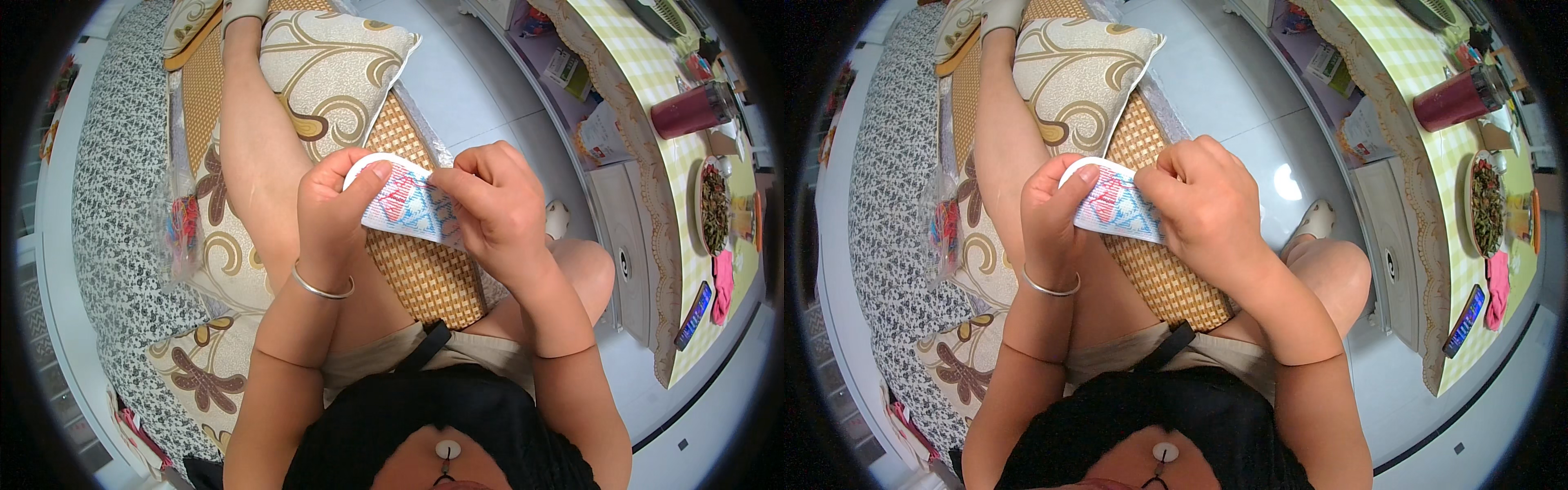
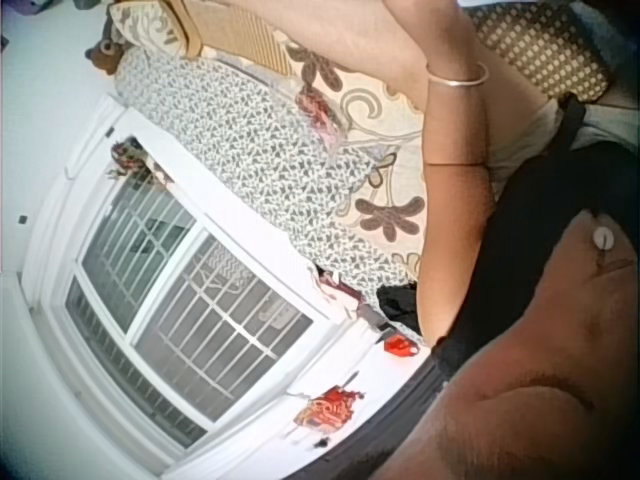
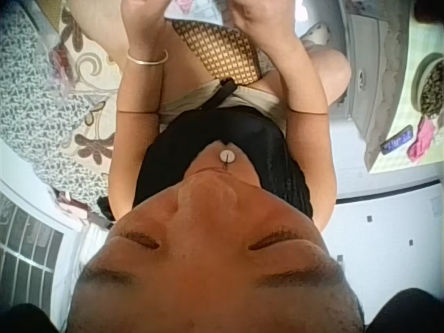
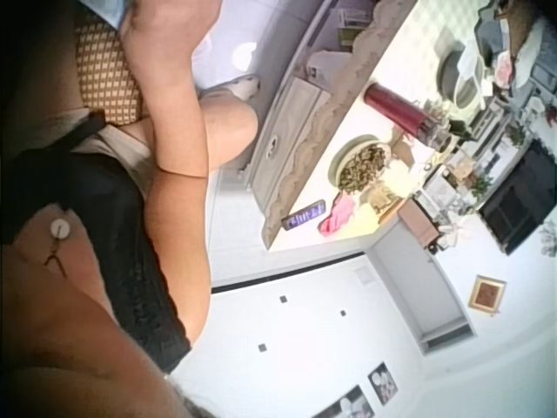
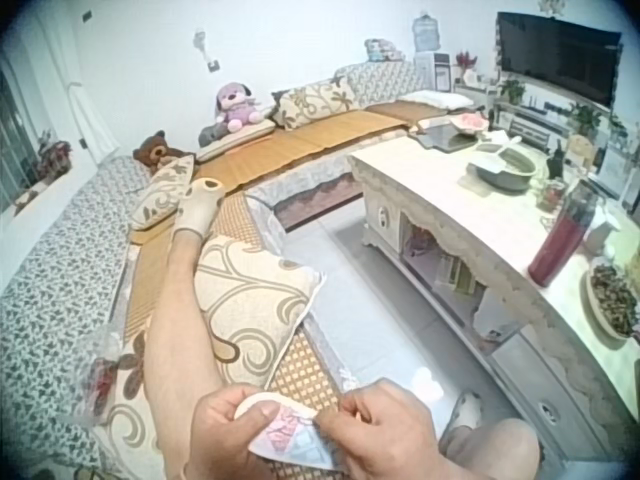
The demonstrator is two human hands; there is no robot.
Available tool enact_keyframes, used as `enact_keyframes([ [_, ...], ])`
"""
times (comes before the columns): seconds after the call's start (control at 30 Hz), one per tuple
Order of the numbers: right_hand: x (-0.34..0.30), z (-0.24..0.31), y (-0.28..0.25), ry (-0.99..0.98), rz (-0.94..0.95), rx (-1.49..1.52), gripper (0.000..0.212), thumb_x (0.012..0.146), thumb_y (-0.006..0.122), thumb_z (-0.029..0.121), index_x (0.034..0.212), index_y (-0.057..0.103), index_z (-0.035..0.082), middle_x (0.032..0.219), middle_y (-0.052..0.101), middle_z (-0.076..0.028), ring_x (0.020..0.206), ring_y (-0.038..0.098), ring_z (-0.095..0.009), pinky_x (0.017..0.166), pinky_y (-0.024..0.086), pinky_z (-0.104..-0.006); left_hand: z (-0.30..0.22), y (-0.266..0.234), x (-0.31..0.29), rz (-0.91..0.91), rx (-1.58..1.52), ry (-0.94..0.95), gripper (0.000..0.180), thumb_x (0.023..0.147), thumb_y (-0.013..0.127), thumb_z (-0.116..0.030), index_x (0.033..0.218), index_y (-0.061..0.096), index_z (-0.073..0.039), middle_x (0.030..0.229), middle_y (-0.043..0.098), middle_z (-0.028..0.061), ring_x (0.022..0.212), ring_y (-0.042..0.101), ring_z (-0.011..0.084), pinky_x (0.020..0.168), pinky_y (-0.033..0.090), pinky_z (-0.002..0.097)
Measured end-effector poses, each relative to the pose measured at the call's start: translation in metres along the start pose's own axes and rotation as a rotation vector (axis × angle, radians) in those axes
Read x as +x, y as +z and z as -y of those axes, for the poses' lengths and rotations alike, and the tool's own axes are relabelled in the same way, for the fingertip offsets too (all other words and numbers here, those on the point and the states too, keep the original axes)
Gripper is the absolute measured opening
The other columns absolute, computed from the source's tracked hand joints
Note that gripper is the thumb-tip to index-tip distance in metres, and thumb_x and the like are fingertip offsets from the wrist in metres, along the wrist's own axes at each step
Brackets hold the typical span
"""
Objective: The person sews a decorative colorful insole by hand using a needle and thread. They handle a container of colorful threads and thread a needle.
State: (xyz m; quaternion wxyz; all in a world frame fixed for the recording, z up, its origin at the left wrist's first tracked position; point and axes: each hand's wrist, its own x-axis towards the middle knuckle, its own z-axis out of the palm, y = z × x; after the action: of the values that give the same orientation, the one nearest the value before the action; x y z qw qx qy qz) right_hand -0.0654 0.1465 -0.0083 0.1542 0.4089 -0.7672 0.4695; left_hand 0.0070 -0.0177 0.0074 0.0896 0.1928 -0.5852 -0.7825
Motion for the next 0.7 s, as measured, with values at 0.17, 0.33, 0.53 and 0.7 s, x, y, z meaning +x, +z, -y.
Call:
enact_keyframes([
  [0.17, -0.002, -0.003, 0.003, 0.037, -0.043, 0.098, 0.021, 0.061, 0.063, -0.005, 0.079, 0.062, 0.006, 0.075, 0.055, -0.006, 0.067, 0.054, -0.025, 0.057, 0.043, -0.0339, 0.001, 0.005, -0.001, 0.031, -0.104, -0.023, 0.014, 0.087, 0.054, -0.006, 0.096, 0.055, 0.005, 0.084, 0.064, 0.0113, 0.072, 0.062, 0.0131, 0.067, 0.051, 0.0233],
  [0.33, -0.011, -0.010, 0.012, 0.224, -0.104, 0.381, 0.015, 0.068, 0.065, -0.005, 0.080, 0.063, 0.005, 0.077, 0.060, -0.008, 0.071, 0.058, -0.025, 0.062, 0.046, -0.0325, 0.008, -0.001, 0.001, 0.131, -0.300, -0.128, 0.019, 0.090, 0.053, -0.010, 0.101, 0.052, 0.006, 0.093, 0.063, 0.0133, 0.081, 0.063, 0.0166, 0.075, 0.052, 0.0281],
  [0.53, -0.018, -0.013, 0.016, 0.241, -0.138, 0.326, 0.012, 0.072, 0.065, -0.004, 0.080, 0.065, 0.004, 0.078, 0.061, -0.009, 0.072, 0.060, -0.022, 0.062, 0.047, -0.0297, 0.014, -0.001, 0.004, 0.169, -0.390, -0.247, 0.023, 0.092, 0.050, -0.010, 0.107, 0.051, 0.008, 0.100, 0.061, 0.0147, 0.089, 0.062, 0.0189, 0.082, 0.051, 0.0308],
  [0.7, -0.020, -0.015, 0.013, 0.401, -0.079, 0.411, 0.007, 0.075, 0.064, -0.002, 0.081, 0.064, 0.002, 0.078, 0.061, -0.009, 0.070, 0.059, -0.018, 0.062, 0.046, -0.0271, 0.021, -0.003, 0.005, 0.174, -0.363, -0.263, 0.019, 0.094, 0.045, -0.007, 0.107, 0.048, 0.006, 0.104, 0.059, 0.0154, 0.094, 0.060, 0.0197, 0.087, 0.049, 0.0321],
])
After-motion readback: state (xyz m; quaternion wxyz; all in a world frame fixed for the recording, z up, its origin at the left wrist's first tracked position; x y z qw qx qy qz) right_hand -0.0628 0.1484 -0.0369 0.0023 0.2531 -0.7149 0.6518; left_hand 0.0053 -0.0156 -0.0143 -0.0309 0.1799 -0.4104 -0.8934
